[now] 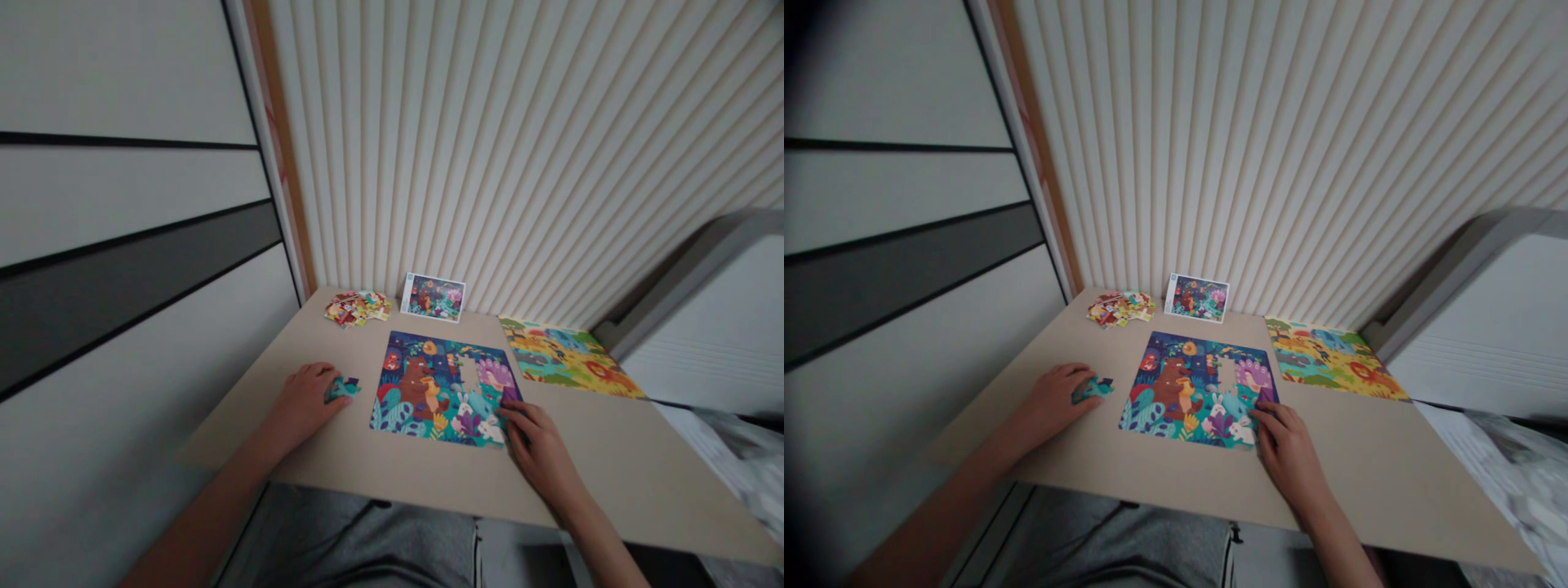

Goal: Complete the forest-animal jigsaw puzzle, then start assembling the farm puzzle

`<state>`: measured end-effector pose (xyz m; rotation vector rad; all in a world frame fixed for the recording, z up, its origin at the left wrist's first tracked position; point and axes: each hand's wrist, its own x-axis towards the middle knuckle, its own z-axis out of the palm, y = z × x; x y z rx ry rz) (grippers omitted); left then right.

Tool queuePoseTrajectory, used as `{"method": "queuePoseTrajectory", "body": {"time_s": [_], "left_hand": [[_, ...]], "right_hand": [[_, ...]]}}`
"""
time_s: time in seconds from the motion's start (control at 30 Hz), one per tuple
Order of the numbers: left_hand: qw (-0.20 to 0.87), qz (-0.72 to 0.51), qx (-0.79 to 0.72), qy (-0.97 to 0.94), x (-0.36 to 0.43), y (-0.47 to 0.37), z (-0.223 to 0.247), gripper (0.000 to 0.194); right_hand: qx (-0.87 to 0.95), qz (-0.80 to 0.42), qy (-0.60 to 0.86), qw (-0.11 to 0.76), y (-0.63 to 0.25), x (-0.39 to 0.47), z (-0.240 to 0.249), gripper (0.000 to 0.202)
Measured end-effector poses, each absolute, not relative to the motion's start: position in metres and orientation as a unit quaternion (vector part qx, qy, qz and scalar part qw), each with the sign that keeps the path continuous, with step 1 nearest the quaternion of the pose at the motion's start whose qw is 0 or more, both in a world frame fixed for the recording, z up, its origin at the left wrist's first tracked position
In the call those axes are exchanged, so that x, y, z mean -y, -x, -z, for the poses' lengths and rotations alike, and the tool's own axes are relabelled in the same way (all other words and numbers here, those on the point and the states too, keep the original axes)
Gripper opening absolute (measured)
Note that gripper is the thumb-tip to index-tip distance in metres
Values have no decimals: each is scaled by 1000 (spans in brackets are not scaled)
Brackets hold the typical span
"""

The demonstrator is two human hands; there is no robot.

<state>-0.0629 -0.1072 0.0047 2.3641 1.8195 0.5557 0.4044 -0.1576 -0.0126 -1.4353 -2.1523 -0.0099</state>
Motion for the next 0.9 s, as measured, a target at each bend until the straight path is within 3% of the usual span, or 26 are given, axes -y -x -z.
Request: {"method": "queuePoseTrajectory", "body": {"time_s": [0.27,0.43,0.57,0.73,0.9], "left_hand": [[217,-280,-524,-774,103,52,-19,29],[243,-294,-405,-831,86,9,-48,35],[325,-300,-321,-837,65,-41,-62,34],[413,-328,-291,-798,60,-83,-55,38],[398,-391,-329,-762,63,-90,-30,38]], "right_hand": [[775,-42,536,332,-400,159,2,29],[762,-155,506,373,-379,138,-29,26],[767,-275,466,344,-342,105,-56,29],[733,-364,440,369,-306,80,-52,34],[695,-409,450,383,-305,88,-34,35]]}}
